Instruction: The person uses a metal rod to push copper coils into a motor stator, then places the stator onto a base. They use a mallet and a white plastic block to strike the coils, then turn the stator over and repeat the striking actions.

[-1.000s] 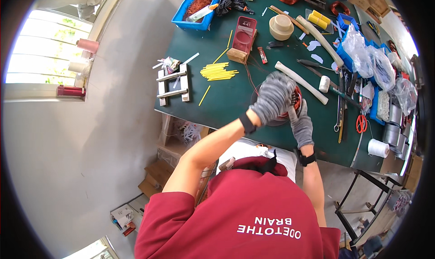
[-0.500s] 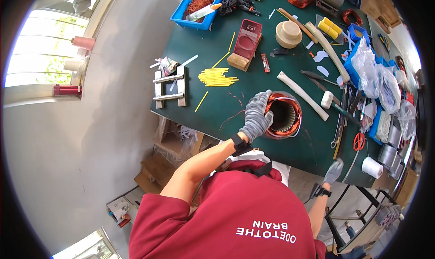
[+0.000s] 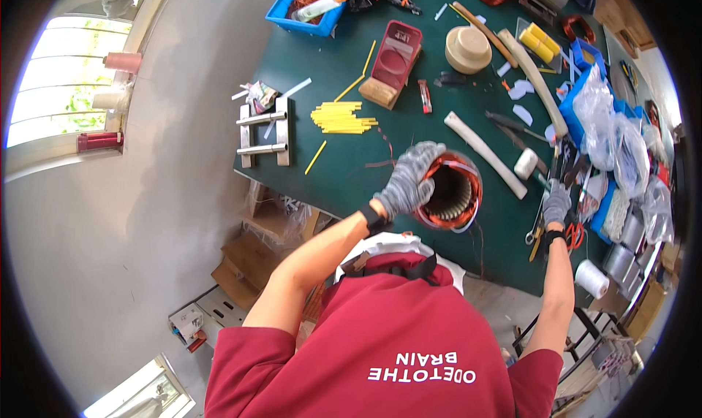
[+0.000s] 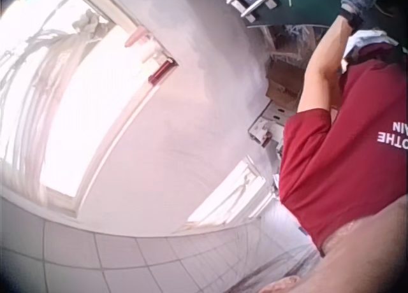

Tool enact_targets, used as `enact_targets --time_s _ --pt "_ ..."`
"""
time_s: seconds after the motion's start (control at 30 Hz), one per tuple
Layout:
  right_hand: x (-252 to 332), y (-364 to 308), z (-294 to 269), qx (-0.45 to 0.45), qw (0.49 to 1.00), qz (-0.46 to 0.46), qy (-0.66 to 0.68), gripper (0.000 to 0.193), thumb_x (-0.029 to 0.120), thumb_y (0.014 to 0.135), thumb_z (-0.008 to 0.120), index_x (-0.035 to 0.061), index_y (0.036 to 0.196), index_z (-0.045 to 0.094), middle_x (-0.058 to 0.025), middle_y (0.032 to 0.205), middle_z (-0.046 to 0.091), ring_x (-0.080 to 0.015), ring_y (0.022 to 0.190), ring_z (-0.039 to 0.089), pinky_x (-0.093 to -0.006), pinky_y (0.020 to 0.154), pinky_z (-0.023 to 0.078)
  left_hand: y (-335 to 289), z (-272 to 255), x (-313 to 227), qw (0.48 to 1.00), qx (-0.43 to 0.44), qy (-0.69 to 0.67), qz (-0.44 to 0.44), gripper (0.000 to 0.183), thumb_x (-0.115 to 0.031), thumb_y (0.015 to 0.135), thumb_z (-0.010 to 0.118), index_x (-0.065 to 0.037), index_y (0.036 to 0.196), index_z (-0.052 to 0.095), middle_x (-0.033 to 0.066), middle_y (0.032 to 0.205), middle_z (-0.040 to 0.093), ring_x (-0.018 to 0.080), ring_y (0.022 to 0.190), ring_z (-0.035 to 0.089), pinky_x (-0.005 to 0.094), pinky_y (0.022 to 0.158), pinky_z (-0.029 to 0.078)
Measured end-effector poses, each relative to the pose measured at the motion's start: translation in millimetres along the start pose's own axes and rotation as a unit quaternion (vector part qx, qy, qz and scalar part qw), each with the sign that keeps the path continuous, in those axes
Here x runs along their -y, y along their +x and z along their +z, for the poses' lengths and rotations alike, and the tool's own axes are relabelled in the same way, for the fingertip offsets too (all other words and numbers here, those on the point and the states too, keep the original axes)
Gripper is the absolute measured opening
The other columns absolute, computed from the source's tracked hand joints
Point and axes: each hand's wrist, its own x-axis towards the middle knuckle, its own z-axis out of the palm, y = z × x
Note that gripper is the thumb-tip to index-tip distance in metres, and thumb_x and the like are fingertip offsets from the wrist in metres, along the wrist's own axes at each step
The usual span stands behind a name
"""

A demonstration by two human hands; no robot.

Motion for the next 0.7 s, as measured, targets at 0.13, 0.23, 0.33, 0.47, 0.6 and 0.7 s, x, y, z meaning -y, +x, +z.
enact_targets --time_s 0.13,0.23,0.33,0.47,0.6,0.7 --pt "8 -23 -48 -0.047 0.993 -0.082 0.07 0.033 0.03 0.082 0.059 0.0099 0.108 0.056 -0.0173 0.087 0.062 -0.0335 0.075 0.062 -0.041 0.069 0.049 11 -8 0 0.999 0.048 0.01 0.0 0.054 -0.029 0.079 0.049 -0.003 0.127 0.044 0.0207 0.123 0.047 0.0387 0.116 0.041 0.0427 0.104 0.027" --pt "2 -52 -83 0.04 0.972 -0.036 0.229 0.03 0.026 0.085 0.056 0.0078 0.109 0.055 -0.0192 0.09 0.061 -0.0345 0.077 0.062 -0.0393 0.068 0.049 11 -7 -16 0.986 -0.008 0.165 0.003 0.049 -0.021 0.072 0.056 -0.002 0.118 0.05 0.0195 0.116 0.051 0.0348 0.114 0.045 0.043 0.103 0.03" --pt "4 -89 -125 0.038 0.915 -0.109 0.388 0.028 0.018 0.086 0.055 0.0058 0.111 0.052 -0.0149 0.078 0.061 -0.024 0.069 0.062 -0.0339 0.064 0.048 -13 -5 -63 0.94 -0.089 0.304 0.128 0.048 -0.019 0.068 0.06 -0.002 0.111 0.053 0.0198 0.113 0.052 0.0327 0.112 0.047 0.0436 0.101 0.032" --pt "35 -136 -162 0.106 0.821 -0.105 0.551 0.029 0.016 0.087 0.053 0.0057 0.113 0.05 -0.0027 0.062 0.052 -0.0108 0.055 0.053 -0.0258 0.054 0.046 -59 45 -79 0.927 0.032 0.366 0.076 0.04 -0.028 0.072 0.063 -0.004 0.103 0.057 0.0136 0.085 0.059 0.0307 0.086 0.056 0.0402 0.089 0.04" --pt "41 -142 -158 0.086 0.88 -0.165 0.437 0.026 0.02 0.089 0.052 0.005 0.11 0.05 -0.0068 0.058 0.053 -0.0162 0.046 0.053 -0.0307 0.046 0.044 -57 50 -78 0.942 0.029 0.333 0.038 0.027 -0.022 0.074 0.058 -0.005 0.096 0.058 0.0124 0.079 0.057 0.0285 0.079 0.055 0.0417 0.079 0.04" --pt "49 -137 -206 0.074 0.901 -0.234 0.357 0.024 0.023 0.088 0.053 0.0054 0.105 0.052 -0.014 0.059 0.055 -0.0281 0.055 0.06 -0.0362 0.051 0.045 -64 51 -70 0.946 -0.007 0.322 0.037 0.032 -0.021 0.071 0.061 -0.005 0.099 0.056 0.012 0.089 0.057 0.0288 0.087 0.055 0.0435 0.09 0.038"
